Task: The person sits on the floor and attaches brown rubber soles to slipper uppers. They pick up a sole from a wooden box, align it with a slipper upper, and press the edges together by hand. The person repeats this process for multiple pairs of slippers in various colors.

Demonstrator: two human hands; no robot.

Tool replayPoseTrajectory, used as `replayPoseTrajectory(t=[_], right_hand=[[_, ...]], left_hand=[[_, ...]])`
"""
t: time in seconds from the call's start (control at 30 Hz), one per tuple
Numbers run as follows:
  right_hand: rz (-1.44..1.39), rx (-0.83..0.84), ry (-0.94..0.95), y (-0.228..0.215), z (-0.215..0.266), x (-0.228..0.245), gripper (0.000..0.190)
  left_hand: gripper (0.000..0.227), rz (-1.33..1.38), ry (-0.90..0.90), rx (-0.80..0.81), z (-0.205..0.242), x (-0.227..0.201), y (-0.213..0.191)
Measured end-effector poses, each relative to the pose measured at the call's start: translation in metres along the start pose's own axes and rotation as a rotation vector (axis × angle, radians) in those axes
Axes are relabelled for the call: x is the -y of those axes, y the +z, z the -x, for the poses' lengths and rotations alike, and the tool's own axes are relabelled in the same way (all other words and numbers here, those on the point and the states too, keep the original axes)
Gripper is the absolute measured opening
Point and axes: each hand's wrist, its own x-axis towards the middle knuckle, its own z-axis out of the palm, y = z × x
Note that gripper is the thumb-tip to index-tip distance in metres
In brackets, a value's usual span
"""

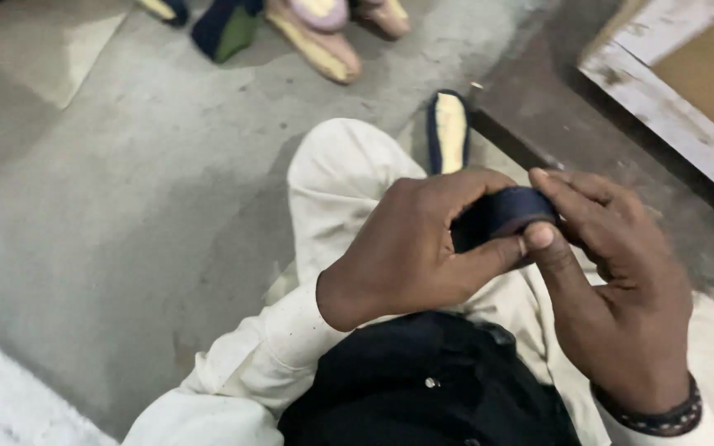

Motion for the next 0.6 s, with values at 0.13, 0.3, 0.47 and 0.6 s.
replayPoseTrajectory(t=[0.13, 0.3, 0.47, 0.6], right_hand=[[0.172, 0.075, -0.439, 0.061, -0.055, 0.007, 0.042], [0.130, 0.227, -0.650, 0.158, -0.115, 0.002, 0.055], [0.567, 0.640, -0.458, 0.230, -0.124, -0.026, 0.044], [0.674, 0.700, -0.368, 0.236, -0.129, -0.033, 0.046]], left_hand=[[0.026, -0.057, -0.233, -0.525, 0.020, 0.019, -0.051], [0.022, 0.080, -0.436, -1.118, 0.035, 0.087, -0.116], [0.036, -0.069, -0.307, -1.610, 0.042, 0.238, -0.151], [0.044, 0.022, -0.366, -1.832, 0.035, 0.327, -0.167]])
